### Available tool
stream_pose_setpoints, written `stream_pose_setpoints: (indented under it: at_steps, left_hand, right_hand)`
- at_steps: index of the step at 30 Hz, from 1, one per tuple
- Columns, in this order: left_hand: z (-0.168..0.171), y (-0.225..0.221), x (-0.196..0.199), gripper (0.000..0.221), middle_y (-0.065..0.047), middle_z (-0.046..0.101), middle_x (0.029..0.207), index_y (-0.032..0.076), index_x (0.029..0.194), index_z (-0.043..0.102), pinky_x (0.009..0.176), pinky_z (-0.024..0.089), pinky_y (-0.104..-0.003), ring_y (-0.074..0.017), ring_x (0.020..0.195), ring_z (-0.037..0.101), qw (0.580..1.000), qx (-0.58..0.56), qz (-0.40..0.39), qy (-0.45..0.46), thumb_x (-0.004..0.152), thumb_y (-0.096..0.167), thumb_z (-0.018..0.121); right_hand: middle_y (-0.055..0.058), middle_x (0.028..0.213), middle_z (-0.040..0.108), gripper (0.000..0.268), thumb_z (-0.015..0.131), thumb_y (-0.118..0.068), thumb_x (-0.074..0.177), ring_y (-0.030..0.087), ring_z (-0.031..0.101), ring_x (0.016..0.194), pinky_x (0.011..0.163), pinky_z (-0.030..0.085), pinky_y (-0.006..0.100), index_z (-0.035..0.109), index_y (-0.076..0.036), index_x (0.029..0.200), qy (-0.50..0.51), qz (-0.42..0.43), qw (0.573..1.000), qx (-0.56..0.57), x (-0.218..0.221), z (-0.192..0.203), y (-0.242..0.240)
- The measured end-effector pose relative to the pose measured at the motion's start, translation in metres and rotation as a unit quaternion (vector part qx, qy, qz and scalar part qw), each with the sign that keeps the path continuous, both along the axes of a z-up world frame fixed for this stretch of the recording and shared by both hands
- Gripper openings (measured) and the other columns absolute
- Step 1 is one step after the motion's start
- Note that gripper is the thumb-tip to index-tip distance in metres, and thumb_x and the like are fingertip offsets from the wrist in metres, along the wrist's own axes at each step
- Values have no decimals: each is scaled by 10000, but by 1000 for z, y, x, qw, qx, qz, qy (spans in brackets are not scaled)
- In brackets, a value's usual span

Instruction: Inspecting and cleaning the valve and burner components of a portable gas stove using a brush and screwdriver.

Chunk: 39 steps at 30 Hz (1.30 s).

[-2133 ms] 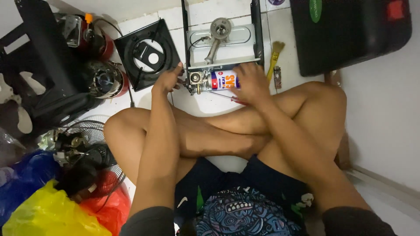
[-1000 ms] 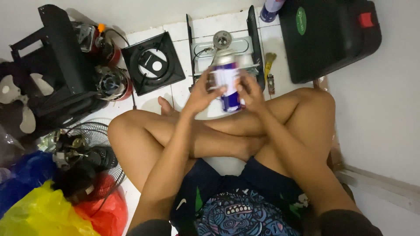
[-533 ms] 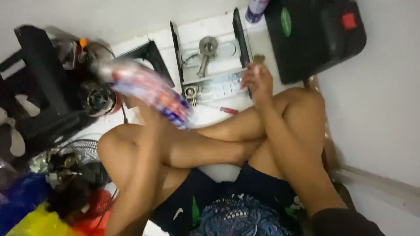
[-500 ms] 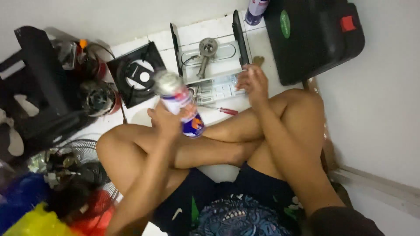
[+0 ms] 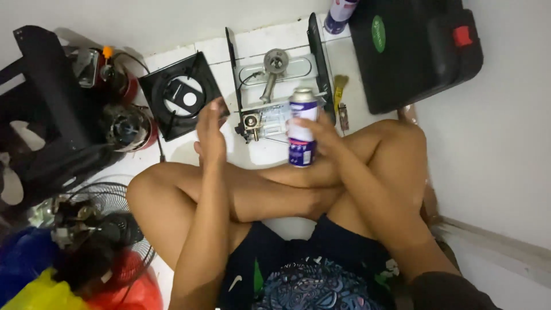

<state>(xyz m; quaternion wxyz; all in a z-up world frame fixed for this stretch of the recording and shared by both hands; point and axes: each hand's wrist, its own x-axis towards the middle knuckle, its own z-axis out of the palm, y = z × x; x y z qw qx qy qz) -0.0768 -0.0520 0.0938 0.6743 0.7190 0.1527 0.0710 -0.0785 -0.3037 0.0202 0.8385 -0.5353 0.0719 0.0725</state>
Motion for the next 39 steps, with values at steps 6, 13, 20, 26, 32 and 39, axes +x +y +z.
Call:
stream_pose_setpoints:
  at_steps: [6, 13, 20, 26, 32, 39]
  left_hand:
    - [-23, 15, 12, 258, -26, 728, 1034, 70, 1087, 737, 929, 469, -262, -155, 984, 645, 992, 122, 17, 3, 927, 242, 631]
    - [-36, 4, 20, 254, -91, 671, 1065, 42, 1059, 735, 861, 506, -315, -195, 949, 624, 981, 185, -58, 4, 871, 210, 705]
    - [-53, 9, 21, 262, -102, 668, 1063, 48, 1049, 743, 837, 534, -320, -207, 922, 637, 983, 177, -54, -11, 846, 213, 740]
    - [-51, 7, 22, 283, -103, 690, 1058, 37, 1078, 730, 819, 544, -311, -195, 910, 650, 984, 169, -59, -6, 864, 222, 734]
    - [-42, 13, 19, 233, -120, 721, 988, 50, 1089, 736, 860, 535, -371, -254, 941, 678, 991, 128, -28, -17, 912, 196, 701]
    - [-47, 18, 13, 185, -136, 745, 936, 112, 1062, 752, 880, 541, -425, -304, 961, 716, 988, 155, -9, -4, 934, 227, 685]
  right_hand:
    - [152, 1160, 719, 572, 863, -108, 824, 224, 720, 972, 845, 611, 317, 552, -6, 1294, -171, -160, 907, -350, 98, 45, -101]
    - [202, 1077, 725, 752, 948, 10, 720, 370, 740, 924, 837, 573, 430, 436, -35, 1269, -375, -176, 723, -553, 164, 71, -115]
    - [221, 1341, 620, 861, 996, -91, 785, 394, 620, 1237, 1062, 491, 469, 444, -32, 1444, -251, -213, 686, -649, 183, 1, -116]
    - [262, 1477, 548, 950, 955, -32, 849, 425, 558, 1366, 1181, 436, 462, 310, -35, 1546, -267, -219, 697, -628, 156, -1, -114]
    - [175, 1069, 623, 372, 754, -14, 897, 368, 628, 972, 887, 529, 433, 600, -7, 1236, -300, -202, 712, -602, 36, 16, -73]
    - [67, 898, 735, 194, 705, -294, 960, 301, 736, 851, 771, 603, 442, 728, -202, 1129, -215, 0, 769, -602, 4, -6, -79]
